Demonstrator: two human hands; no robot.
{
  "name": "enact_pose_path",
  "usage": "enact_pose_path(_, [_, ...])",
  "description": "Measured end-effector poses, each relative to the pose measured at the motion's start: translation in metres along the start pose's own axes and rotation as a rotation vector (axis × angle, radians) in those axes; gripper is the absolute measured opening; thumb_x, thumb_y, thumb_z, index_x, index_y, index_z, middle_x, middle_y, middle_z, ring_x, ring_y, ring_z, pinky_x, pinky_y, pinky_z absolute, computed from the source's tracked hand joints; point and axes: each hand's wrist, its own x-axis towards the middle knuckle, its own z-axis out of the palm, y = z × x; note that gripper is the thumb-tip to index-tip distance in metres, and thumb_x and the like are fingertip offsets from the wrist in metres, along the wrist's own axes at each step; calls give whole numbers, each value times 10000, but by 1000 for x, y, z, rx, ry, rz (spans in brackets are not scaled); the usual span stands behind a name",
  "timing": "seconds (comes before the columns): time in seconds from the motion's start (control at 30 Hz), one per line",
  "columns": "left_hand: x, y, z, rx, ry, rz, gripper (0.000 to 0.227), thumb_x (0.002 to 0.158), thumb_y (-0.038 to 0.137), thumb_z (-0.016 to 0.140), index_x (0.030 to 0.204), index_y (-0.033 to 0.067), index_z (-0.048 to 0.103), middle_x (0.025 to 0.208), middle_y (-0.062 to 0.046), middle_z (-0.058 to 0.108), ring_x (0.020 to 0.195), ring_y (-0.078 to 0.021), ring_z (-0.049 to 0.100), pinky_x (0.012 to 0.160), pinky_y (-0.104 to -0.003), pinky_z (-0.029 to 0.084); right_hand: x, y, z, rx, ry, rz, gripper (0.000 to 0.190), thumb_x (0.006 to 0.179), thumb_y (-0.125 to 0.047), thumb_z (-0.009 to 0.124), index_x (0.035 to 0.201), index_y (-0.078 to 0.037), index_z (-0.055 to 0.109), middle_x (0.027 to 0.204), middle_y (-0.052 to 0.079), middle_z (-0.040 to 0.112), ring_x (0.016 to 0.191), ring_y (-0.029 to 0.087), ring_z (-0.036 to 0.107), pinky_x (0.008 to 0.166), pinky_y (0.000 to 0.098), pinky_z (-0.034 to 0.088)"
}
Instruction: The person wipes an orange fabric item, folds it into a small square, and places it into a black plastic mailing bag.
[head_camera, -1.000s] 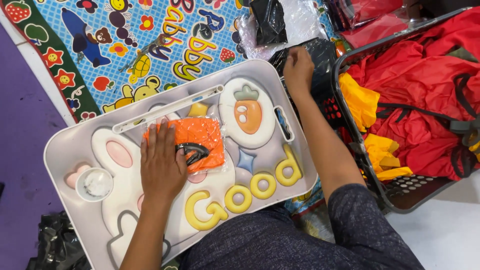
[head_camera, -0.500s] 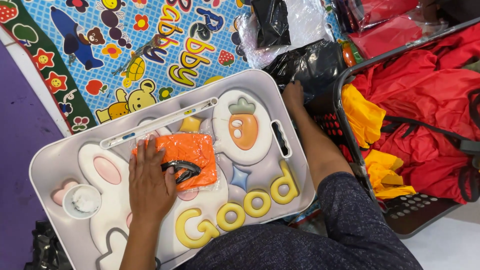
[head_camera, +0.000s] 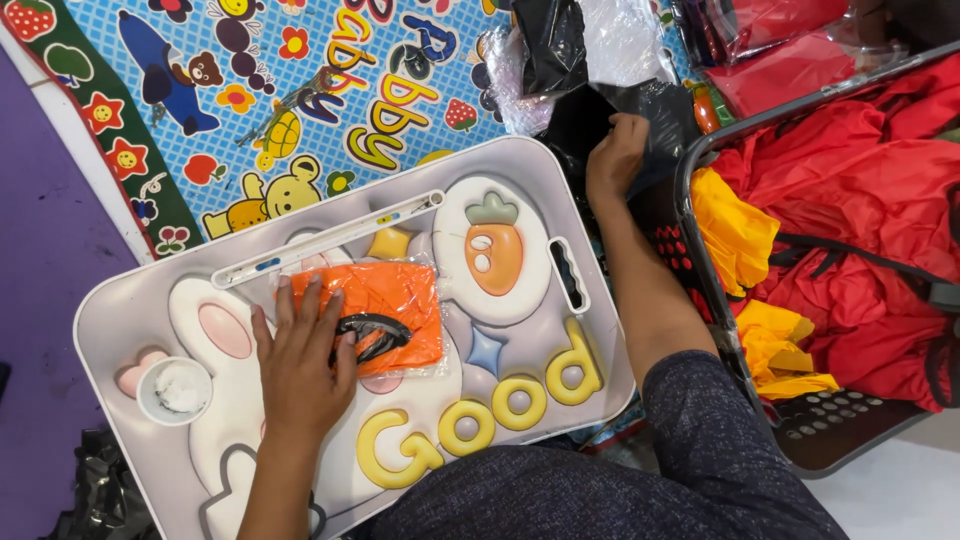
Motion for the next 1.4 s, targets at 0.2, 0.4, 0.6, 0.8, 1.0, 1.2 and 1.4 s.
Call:
enact_pose_path(0.2, [-9, 18, 0, 98, -11, 3, 472, 900, 269, 657, 1326, 67, 665, 1461, -148, 598, 1494, -380, 394, 1219, -612, 228, 44, -41, -19, 43, 163, -117, 232, 808, 136, 603, 968, -11, 684, 1037, 79, 624, 889, 245, 669, 822, 354, 557])
enact_pose_path(0.4, [-23, 37, -3, 58, 45, 7, 507, 865, 336, 724, 1281, 52, 669, 1369, -180, 660, 1404, -358, 512, 1204, -553, 288, 76, -155, -95, 303, 196, -449, 196, 844, 164, 649, 984, 33, 689, 1098, 120, 672, 933, 302, 686, 835, 372, 562])
enact_pose_path(0.6, [-26, 28, -1, -219, 142, -32, 439, 877, 225, 755, 1234, -14, 666, 1394, -198, 626, 1356, -365, 546, 1138, -477, 398, 49, -260, -160, 501, -24, -839, 174, 832, 252, 685, 961, 140, 718, 1147, 186, 665, 932, 364, 667, 833, 414, 556])
enact_pose_path(0.8, [-38, 14, -38, -804, 443, -303, 400, 1036, 175, 515, 1375, -31, 467, 1180, -217, 689, 1122, -291, 692, 1011, -371, 535, -8, -329, -178, 701, -349, -1196, 40, 900, 101, 721, 928, 74, 717, 1194, 176, 714, 944, 332, 719, 825, 410, 576])
enact_pose_path(1.0, [-55, -7, -56, -595, 390, -404, 992, 885, 134, 893, 1603, 104, 209, 1360, -206, 467, 1057, -435, 678, 864, -466, 533, -67, -377, -160, 961, -257, -1377, 116, 1008, -22, 671, 904, -31, 718, 1009, 127, 741, 875, 297, 724, 810, 385, 587])
enact_pose_path(1.2, [-77, -28, -55, -450, 595, -461, 677, 710, -216, 557, 1269, 129, 717, 1159, -80, 612, 1121, -301, 661, 1006, -375, 500, -73, -352, -157, 1200, -764, -763, 134, 1019, 17, 574, 1147, 60, 570, 1289, 259, 641, 1236, 440, 616, 1054, 542, 467])
enact_pose_path(1.4, [-94, -45, -54, -518, 643, -637, 618, 735, -286, 581, 1211, 93, 690, 1103, -80, 562, 1110, -278, 607, 1016, -383, 484, -51, -323, -166, 275, -1295, -689, 779, 865, -345, 805, 1454, 54, 489, 1319, 326, 592, 1222, 524, 554, 1029, 619, 397])
